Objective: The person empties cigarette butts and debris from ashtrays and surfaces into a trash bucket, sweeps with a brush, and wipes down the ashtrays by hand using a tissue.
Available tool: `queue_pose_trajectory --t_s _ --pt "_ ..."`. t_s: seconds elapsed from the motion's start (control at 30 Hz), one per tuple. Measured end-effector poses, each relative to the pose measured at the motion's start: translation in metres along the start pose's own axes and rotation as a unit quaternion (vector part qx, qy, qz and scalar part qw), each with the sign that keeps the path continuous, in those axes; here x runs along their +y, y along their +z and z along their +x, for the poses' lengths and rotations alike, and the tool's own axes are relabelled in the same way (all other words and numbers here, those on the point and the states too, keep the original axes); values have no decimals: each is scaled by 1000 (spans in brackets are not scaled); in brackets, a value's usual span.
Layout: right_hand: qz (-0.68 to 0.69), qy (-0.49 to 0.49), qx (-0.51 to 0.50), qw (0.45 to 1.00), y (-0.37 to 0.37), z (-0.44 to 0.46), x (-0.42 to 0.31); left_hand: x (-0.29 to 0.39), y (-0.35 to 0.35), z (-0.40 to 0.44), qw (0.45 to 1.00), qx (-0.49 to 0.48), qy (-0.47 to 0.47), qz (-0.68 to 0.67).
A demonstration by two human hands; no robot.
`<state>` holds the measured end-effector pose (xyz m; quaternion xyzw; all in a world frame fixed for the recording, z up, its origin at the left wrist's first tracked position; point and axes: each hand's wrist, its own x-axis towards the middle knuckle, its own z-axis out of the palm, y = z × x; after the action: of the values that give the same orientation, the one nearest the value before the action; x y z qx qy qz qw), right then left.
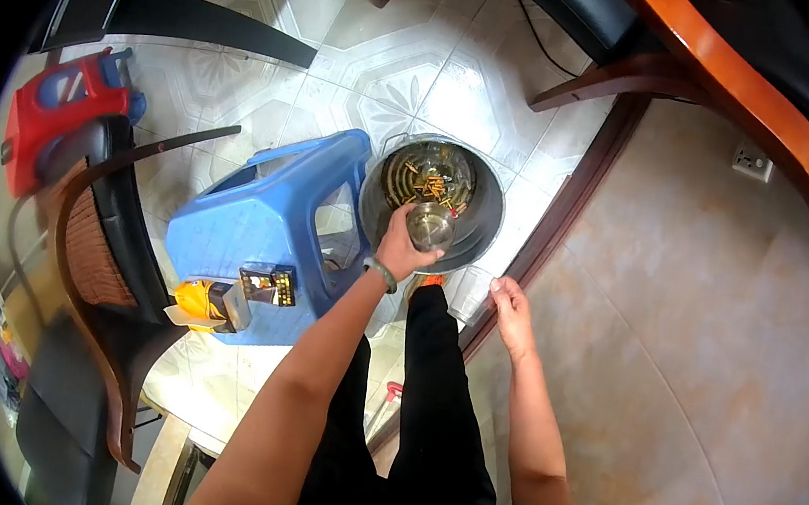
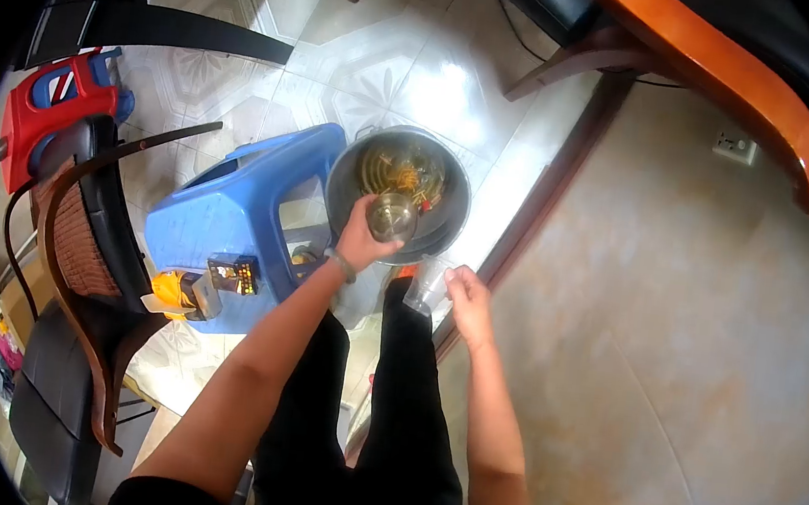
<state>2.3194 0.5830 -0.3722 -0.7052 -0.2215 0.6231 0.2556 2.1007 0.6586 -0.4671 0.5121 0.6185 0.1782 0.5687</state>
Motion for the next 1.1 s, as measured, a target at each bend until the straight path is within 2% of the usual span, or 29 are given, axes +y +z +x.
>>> queue_pose_trajectory --t_s 0.03,0.2,0.3,0.33,0.43,0.47,0.5,0.53,0.57,0.6,0.7,0.73,0.77,0.83,0.87,0.9,0.93,0.97,1.03,1.07,1.1 --pt "-15 1 3 1000 -3 -1 -2 2 -3 -5 999 7 51 3" --pt "-147 -18 34 988 1 0 -20 24 -20 -23 993 39 101 39" --pt "-314 -109 73 940 9 25 -24 17 -23 -30 983 69 137 97" --pt "-338 -84 45 936 12 31 -33 12 -25 -32 983 70 128 107" --pt "-436 -95 34 894 23 57 -24 11 -23 -38 995 77 -38 56" --pt "-439 -72 22 896 29 59 -33 -28 -12 -35 993 68 -91 44" --pt "-410 -78 12 908 34 58 -29 -28 -17 -34 970 12 -210 -125" --pt "-383 -86 2 920 39 58 -26 -28 -21 -34 902 -42 -318 -291" --pt "-355 -95 -8 930 44 59 -25 -22 -25 -33 792 -94 -409 -444" --pt "-317 -83 -29 944 52 51 -34 -1 -28 -32 737 -84 -447 -500" --pt "-294 -111 -19 949 61 44 -19 0 -25 -21 703 -91 -496 -502" --pt "-302 -108 -1 947 62 44 -13 6 -23 -23 700 -84 -469 -532" --pt "-306 -105 22 946 61 43 -8 9 -24 -22 674 -127 -445 -575" --pt "-130 -37 35 990 58 44 8 6 -22 -25 654 -84 -460 -595" --pt "-161 0 34 986 54 45 21 -18 -13 -25 645 -93 -509 -562" --pt "-192 30 35 980 48 48 32 -4 -11 -33 681 -66 -497 -534" --pt "-218 -14 50 974 46 43 38 9 -12 -42 705 -101 -465 -526" --pt "-170 -10 42 984 45 38 37 16 -13 -48 726 -139 -434 -514" --pt "-80 26 9 996 45 23 19 7 -11 -60 738 -125 -426 -508" --pt "-89 27 18 996 47 19 16 11 -15 -68 750 -104 -440 -483" --pt "-79 8 24 997 47 19 13 12 -21 -76 767 -124 -433 -458"
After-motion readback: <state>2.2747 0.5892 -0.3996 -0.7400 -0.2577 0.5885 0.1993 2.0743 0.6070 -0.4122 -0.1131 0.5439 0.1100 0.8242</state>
